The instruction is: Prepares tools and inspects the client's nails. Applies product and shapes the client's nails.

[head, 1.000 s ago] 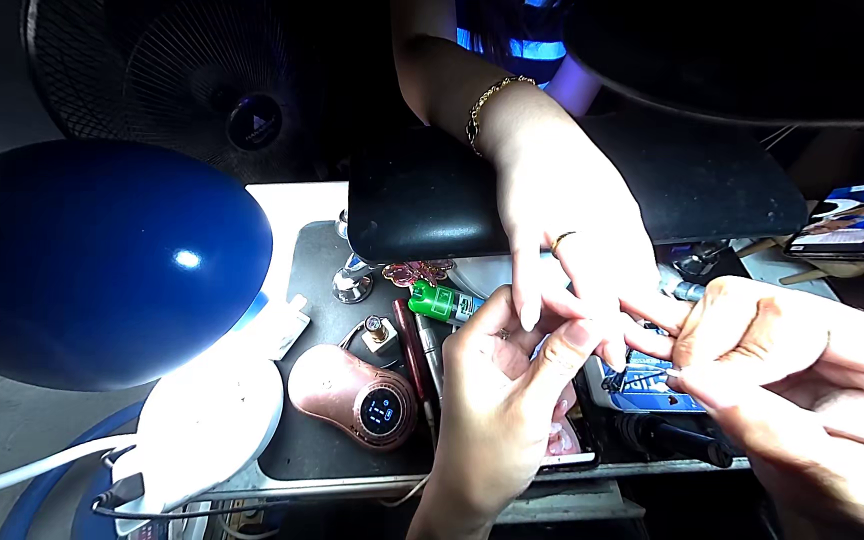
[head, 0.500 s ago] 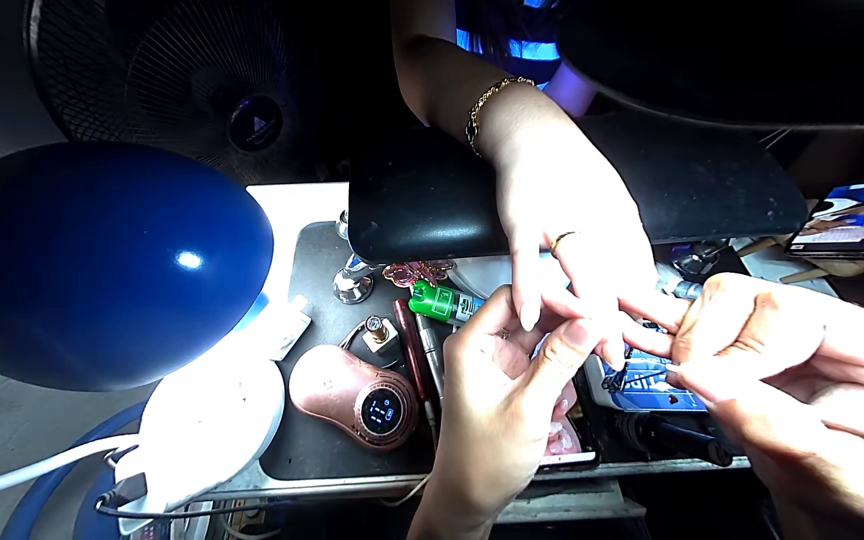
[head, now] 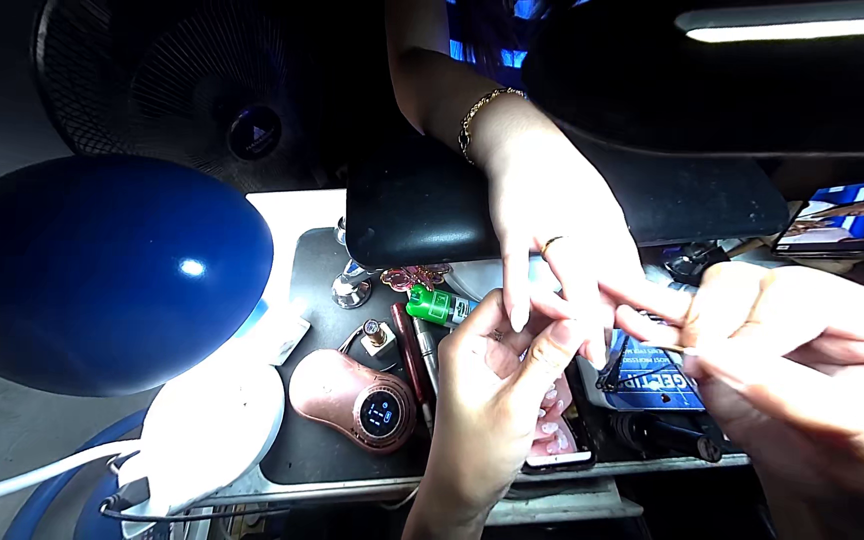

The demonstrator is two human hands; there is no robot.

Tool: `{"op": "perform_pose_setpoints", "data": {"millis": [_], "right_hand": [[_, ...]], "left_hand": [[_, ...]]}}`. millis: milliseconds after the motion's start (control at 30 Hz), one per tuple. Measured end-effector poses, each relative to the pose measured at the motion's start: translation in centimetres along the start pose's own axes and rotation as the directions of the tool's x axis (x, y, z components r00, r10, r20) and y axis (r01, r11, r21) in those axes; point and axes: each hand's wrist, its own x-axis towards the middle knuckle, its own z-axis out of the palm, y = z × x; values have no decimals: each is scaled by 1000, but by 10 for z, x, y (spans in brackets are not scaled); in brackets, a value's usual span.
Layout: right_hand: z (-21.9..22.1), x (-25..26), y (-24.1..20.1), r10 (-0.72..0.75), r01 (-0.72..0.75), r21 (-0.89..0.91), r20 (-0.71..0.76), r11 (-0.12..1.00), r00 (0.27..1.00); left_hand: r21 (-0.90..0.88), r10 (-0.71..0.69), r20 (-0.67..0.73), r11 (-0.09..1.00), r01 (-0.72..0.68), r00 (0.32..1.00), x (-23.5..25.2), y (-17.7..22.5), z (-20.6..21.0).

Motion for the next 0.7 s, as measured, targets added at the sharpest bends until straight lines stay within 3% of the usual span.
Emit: {"op": "perform_pose_setpoints", "data": {"millis": [133,233,333,567,700], "right_hand": [[-25,4,-4,-107,42,-314,-194,949,975],[-22,9,-5,-96,-52,-520,-253,852,963],[-11,9,-6,-14,-122,-521,-249,845,968],[-8,15,-12,77,-165,-312,-277,936,958],[-11,17,-10,9,-159,-438,-326,885,945]], "left_hand": [[19,4,26,1000,-4,1000,0,-1,-4],[24,-3,25,1000,3,1000,1,-1,-4],[33,-14,10,999,14,1000,0,-1,-3],[65,-4,13,998,4,1000,-1,-1,-3],[77,-8,3,997,7,1000,-2,-1,-3]]}}
